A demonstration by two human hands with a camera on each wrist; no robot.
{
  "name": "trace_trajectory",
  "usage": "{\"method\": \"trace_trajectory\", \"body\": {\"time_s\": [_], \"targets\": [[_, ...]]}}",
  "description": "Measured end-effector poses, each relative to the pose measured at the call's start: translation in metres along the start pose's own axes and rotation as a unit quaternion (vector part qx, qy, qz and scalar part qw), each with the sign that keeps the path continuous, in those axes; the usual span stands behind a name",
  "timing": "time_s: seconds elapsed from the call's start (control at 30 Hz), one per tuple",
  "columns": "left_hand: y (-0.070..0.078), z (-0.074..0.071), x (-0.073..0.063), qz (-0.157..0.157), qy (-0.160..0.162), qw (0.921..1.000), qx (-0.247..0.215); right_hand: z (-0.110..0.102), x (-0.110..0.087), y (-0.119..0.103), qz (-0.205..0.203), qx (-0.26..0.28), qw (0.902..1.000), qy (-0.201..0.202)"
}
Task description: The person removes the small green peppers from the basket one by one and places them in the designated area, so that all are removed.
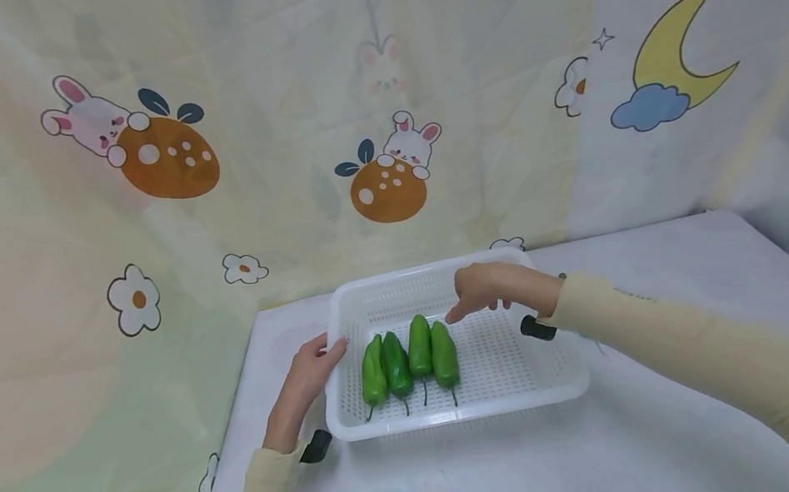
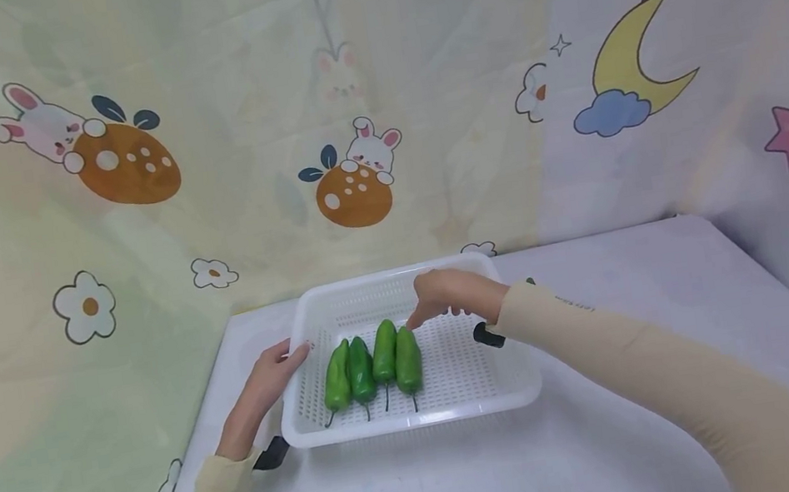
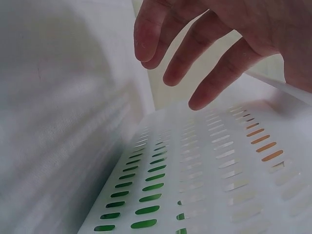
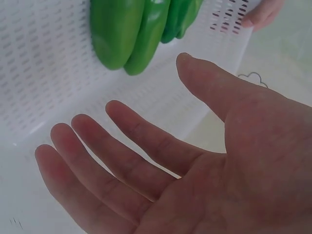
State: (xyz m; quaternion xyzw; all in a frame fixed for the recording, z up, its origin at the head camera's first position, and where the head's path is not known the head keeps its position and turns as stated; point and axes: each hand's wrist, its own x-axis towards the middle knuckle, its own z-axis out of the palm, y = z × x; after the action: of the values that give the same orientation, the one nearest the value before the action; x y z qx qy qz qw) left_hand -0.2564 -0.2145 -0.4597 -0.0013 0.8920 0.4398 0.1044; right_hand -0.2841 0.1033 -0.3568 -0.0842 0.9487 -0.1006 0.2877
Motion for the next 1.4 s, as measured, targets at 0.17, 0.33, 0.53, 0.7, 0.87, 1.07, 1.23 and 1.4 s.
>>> {"method": "trace_trajectory", "body": {"time_s": [0.17, 0.33, 0.53, 0.7, 0.87, 1.07, 1.23, 1.4], "targets": [[-0.001, 0.001, 0.0, 0.001, -0.005, 0.9999, -0.009, 0.013, 0.007, -0.002, -0.001, 0.015, 0.9999, 0.0], [-0.003, 0.002, 0.001, 0.003, -0.006, 0.9999, -0.011, 0.023, 0.014, -0.005, 0.008, 0.031, 0.9995, 0.0], [-0.003, 0.001, 0.001, 0.004, -0.006, 0.9998, -0.016, 0.031, 0.026, -0.008, 0.02, 0.038, 0.999, -0.011], [-0.003, 0.0, 0.001, 0.002, -0.007, 0.9997, -0.025, 0.036, 0.032, -0.015, 0.029, 0.043, 0.9986, -0.014], [-0.002, 0.001, 0.002, 0.003, -0.006, 0.9995, -0.03, 0.04, 0.032, -0.021, 0.02, 0.04, 0.999, -0.008], [0.0, 0.002, 0.004, 0.005, -0.007, 0.9996, -0.028, 0.048, 0.03, -0.023, 0.026, 0.058, 0.9979, 0.008], [-0.001, 0.002, 0.005, 0.002, -0.004, 0.9997, -0.022, 0.054, 0.032, -0.025, 0.029, 0.057, 0.9978, 0.02], [-0.004, 0.001, 0.003, -0.001, -0.003, 0.9998, -0.022, 0.057, 0.036, -0.027, 0.023, 0.043, 0.9984, 0.026]]}}
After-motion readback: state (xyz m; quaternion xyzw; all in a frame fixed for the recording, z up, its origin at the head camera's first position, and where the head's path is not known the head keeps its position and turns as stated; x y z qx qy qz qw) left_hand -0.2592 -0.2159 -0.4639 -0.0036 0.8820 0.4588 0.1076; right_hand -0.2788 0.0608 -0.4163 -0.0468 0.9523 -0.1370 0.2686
